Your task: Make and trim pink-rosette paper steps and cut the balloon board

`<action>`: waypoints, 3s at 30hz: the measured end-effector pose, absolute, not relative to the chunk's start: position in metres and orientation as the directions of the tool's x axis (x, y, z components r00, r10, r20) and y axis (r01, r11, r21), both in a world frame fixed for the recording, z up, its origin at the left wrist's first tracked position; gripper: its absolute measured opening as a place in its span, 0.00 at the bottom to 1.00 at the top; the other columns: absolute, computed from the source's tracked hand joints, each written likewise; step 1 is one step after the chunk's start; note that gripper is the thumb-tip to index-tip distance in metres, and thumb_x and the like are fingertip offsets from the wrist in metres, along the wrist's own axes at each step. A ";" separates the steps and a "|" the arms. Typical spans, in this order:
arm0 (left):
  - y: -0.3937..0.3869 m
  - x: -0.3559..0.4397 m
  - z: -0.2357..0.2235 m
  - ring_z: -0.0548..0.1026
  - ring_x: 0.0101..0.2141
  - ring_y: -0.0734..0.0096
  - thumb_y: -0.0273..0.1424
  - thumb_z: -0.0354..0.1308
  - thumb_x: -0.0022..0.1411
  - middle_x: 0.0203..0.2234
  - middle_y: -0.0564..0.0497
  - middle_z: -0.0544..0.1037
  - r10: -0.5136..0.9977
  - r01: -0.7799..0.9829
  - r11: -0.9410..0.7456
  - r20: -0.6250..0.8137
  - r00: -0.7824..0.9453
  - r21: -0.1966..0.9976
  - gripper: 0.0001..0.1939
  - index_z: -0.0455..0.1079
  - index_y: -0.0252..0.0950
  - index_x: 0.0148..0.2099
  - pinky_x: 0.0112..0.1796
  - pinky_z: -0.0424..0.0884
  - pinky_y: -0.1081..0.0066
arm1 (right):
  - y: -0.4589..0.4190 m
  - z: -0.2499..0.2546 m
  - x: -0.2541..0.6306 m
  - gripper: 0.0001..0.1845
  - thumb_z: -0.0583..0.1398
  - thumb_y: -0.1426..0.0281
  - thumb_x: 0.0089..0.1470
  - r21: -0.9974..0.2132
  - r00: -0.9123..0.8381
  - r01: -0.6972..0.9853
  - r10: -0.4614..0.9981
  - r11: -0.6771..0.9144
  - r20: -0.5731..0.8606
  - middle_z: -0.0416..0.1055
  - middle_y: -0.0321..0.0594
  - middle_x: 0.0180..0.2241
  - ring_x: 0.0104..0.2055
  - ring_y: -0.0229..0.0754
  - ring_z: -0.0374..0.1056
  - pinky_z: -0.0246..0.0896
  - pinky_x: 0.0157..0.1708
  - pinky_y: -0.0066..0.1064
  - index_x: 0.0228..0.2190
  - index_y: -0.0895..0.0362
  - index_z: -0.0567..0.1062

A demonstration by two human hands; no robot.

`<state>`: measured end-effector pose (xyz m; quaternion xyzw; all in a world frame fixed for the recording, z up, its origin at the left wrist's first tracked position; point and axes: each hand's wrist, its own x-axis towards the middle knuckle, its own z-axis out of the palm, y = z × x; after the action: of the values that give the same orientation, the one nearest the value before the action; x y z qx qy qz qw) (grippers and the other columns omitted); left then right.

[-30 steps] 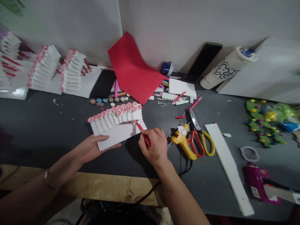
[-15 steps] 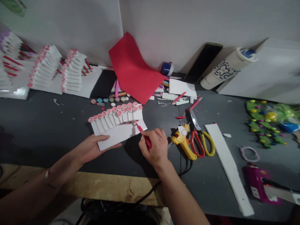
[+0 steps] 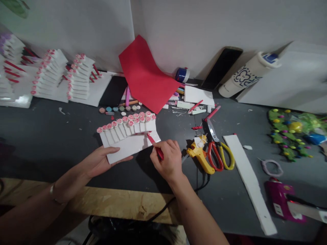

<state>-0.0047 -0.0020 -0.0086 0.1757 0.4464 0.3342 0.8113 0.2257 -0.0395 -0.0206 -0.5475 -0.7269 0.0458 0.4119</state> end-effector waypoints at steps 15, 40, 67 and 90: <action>-0.001 -0.004 -0.007 0.66 0.60 0.43 0.19 0.58 0.57 0.60 0.41 0.71 0.694 -0.394 0.720 -0.606 0.388 0.572 0.40 0.54 0.43 0.69 0.55 0.69 0.45 | -0.039 -0.019 0.227 0.07 0.58 0.77 0.54 -0.517 -0.064 0.750 0.823 0.413 0.564 0.70 0.35 0.26 0.28 0.41 0.63 0.57 0.32 0.35 0.33 0.54 0.70; -0.001 -0.004 -0.008 0.66 0.60 0.45 0.19 0.57 0.58 0.60 0.42 0.71 0.697 -0.392 0.717 -0.598 0.395 0.576 0.40 0.52 0.44 0.70 0.56 0.69 0.46 | -0.039 -0.019 0.228 0.07 0.57 0.77 0.51 -0.501 -0.080 0.766 0.834 0.402 0.546 0.65 0.34 0.23 0.27 0.41 0.61 0.57 0.32 0.35 0.31 0.54 0.68; -0.001 -0.002 -0.003 0.68 0.59 0.46 0.19 0.57 0.57 0.58 0.41 0.73 0.690 -0.378 0.724 -0.623 0.369 0.577 0.40 0.54 0.43 0.69 0.55 0.70 0.49 | -0.038 -0.018 0.231 0.06 0.57 0.77 0.51 -0.497 -0.054 0.778 0.830 0.383 0.555 0.68 0.34 0.23 0.27 0.41 0.62 0.56 0.32 0.35 0.30 0.54 0.69; -0.001 -0.001 -0.001 0.66 0.61 0.47 0.19 0.57 0.57 0.58 0.42 0.73 0.693 -0.387 0.720 -0.609 0.385 0.576 0.40 0.53 0.43 0.69 0.57 0.68 0.48 | -0.037 -0.019 0.231 0.06 0.57 0.76 0.53 -0.516 -0.027 0.775 0.835 0.365 0.550 0.71 0.35 0.25 0.27 0.42 0.64 0.57 0.32 0.36 0.32 0.53 0.70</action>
<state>-0.0006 -0.0012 -0.0011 0.1725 0.4441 0.3318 0.8142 0.2312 -0.0372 -0.0189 -0.5624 -0.7156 0.0363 0.4127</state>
